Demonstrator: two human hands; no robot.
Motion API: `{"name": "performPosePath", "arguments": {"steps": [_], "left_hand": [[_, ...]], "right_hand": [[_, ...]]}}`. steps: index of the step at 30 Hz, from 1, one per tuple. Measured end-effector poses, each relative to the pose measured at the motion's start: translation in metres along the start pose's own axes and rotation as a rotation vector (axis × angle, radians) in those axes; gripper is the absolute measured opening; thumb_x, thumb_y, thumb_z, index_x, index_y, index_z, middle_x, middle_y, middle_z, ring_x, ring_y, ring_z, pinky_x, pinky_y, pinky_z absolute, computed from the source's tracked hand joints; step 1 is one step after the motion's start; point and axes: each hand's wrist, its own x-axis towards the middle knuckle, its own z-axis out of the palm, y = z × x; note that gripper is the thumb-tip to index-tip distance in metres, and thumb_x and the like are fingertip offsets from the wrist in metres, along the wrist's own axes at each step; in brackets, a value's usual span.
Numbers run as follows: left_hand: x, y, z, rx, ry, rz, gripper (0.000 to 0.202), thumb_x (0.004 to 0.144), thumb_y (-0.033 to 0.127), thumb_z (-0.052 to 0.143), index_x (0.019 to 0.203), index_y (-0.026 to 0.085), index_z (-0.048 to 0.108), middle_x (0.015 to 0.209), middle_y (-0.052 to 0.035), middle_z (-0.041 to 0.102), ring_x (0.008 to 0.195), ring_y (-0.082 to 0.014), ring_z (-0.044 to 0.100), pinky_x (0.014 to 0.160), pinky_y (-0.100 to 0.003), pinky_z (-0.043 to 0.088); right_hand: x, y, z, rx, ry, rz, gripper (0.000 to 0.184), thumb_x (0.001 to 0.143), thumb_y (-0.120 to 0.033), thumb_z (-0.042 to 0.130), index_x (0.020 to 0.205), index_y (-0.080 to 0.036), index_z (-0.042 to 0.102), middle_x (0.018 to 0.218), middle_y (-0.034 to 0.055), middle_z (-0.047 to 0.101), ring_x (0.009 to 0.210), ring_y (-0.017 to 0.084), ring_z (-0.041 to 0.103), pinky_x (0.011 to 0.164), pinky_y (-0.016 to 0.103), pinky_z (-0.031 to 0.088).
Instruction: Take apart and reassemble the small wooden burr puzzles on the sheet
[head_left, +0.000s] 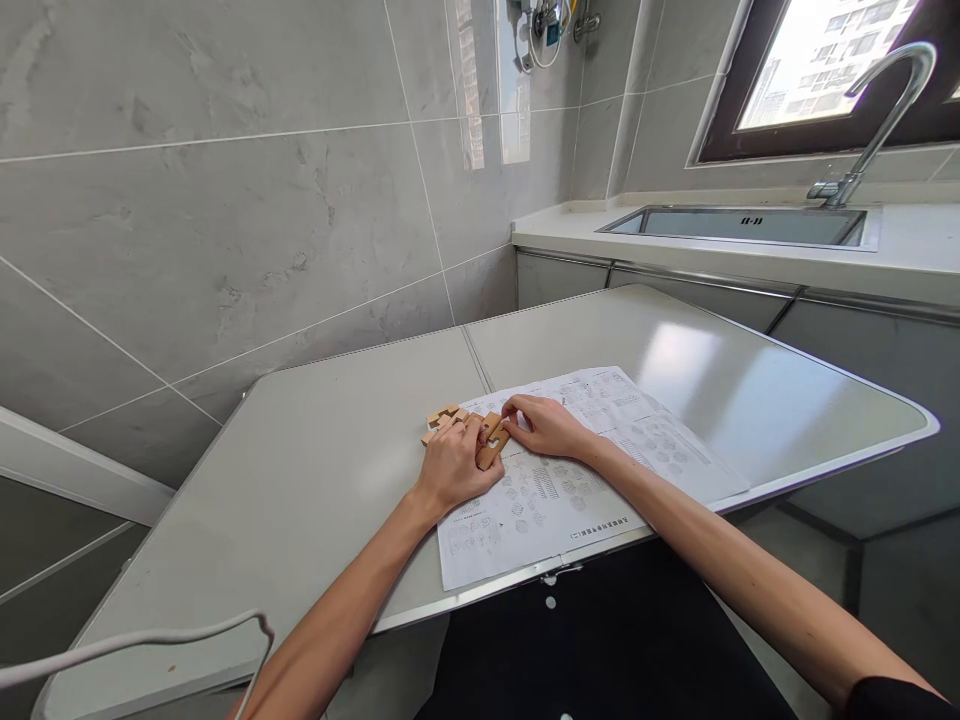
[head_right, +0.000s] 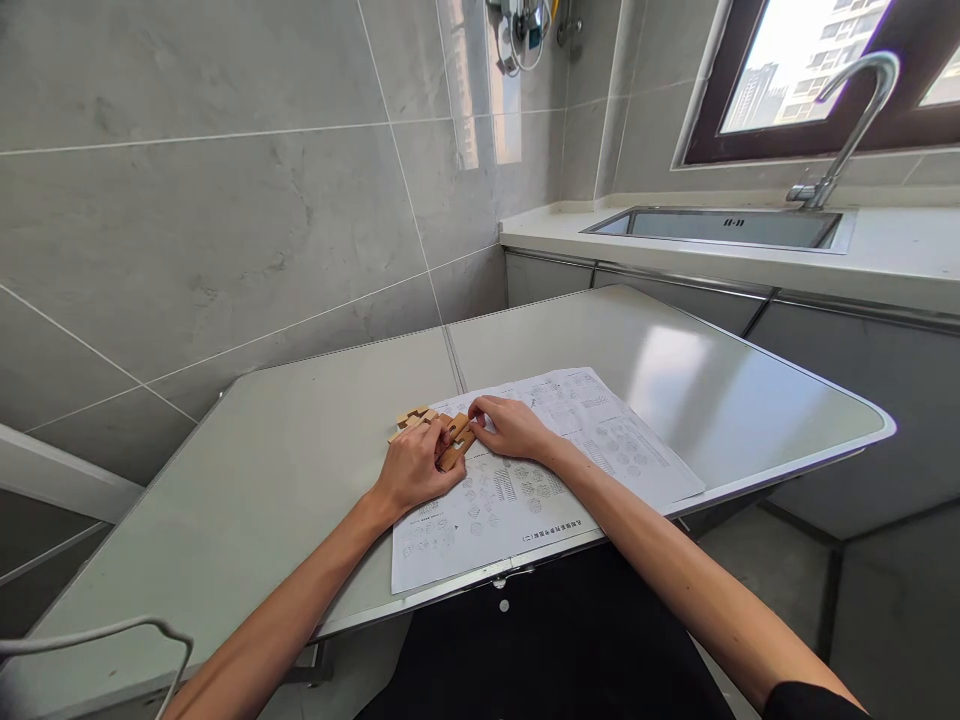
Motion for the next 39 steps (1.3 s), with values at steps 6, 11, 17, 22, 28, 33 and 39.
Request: {"name": "performPosePath", "arguments": {"steps": [6,11,17,22,28,33,39], "left_hand": [[0.0,0.0,0.001,-0.02,0.004,-0.004,0.02,0.075,0.026,0.064,0.084,0.024,0.046,0.074,-0.0007,0.06,0.068,-0.0202,0.059,0.065,-0.034,0.043],[-0.001,-0.001,-0.001,-0.057,-0.024,0.008,0.022,0.076,0.032,0.067,0.085,0.024,0.048,0.072,0.0005,0.061,0.062,-0.0182,0.058,0.062,-0.033,0.043],[-0.004,0.003,-0.001,-0.1,-0.054,0.075,0.02,0.085,0.029,0.062,0.072,0.023,0.047,0.058,0.0037,0.057,0.051,-0.0143,0.053,0.055,-0.031,0.037],[-0.003,-0.001,0.0,-0.099,0.042,0.061,0.019,0.089,0.028,0.059,0.073,0.023,0.049,0.057,0.0038,0.057,0.051,-0.0133,0.054,0.055,-0.029,0.037],[0.005,-0.037,-0.01,-0.195,0.33,-0.283,0.026,0.093,0.034,0.057,0.071,0.023,0.048,0.053,0.0071,0.043,0.047,-0.0108,0.04,0.054,-0.025,0.034],[0.012,-0.073,-0.012,-0.397,0.48,-0.625,0.03,0.089,0.033,0.06,0.065,0.022,0.045,0.053,0.0068,0.037,0.051,-0.0112,0.034,0.057,-0.025,0.033],[0.013,-0.091,-0.006,-0.529,0.512,-0.771,0.026,0.082,0.028,0.06,0.063,0.022,0.042,0.056,0.0069,0.03,0.054,-0.0112,0.027,0.053,-0.025,0.026]], "right_hand": [[0.0,0.001,0.001,-0.029,0.023,0.026,0.014,0.099,-0.03,0.055,0.109,-0.023,0.061,0.113,0.0052,0.069,0.063,0.013,0.055,0.065,0.029,0.04],[0.001,0.003,0.001,-0.029,0.005,0.038,0.016,0.1,-0.028,0.054,0.112,-0.023,0.063,0.099,0.0029,0.071,0.066,0.015,0.057,0.067,0.029,0.039],[0.001,0.002,0.0,-0.023,-0.012,0.053,0.021,0.098,-0.021,0.051,0.114,-0.023,0.065,0.087,0.0008,0.07,0.066,0.016,0.057,0.066,0.028,0.038],[0.0,0.0,-0.002,-0.018,-0.015,0.043,0.022,0.097,-0.02,0.052,0.114,-0.023,0.066,0.085,0.0006,0.07,0.064,0.015,0.056,0.066,0.028,0.037],[0.0,-0.001,-0.003,-0.024,-0.049,0.038,0.023,0.099,-0.022,0.051,0.117,-0.023,0.066,0.083,0.0004,0.069,0.058,0.014,0.051,0.063,0.028,0.036],[0.0,0.001,-0.003,-0.029,-0.042,0.035,0.024,0.1,-0.021,0.049,0.116,-0.023,0.066,0.089,0.0027,0.071,0.065,0.016,0.057,0.066,0.029,0.038],[0.002,0.005,0.0,-0.043,0.023,0.031,0.022,0.098,-0.015,0.047,0.107,-0.022,0.066,0.103,0.0055,0.073,0.076,0.018,0.061,0.068,0.03,0.038]]}}
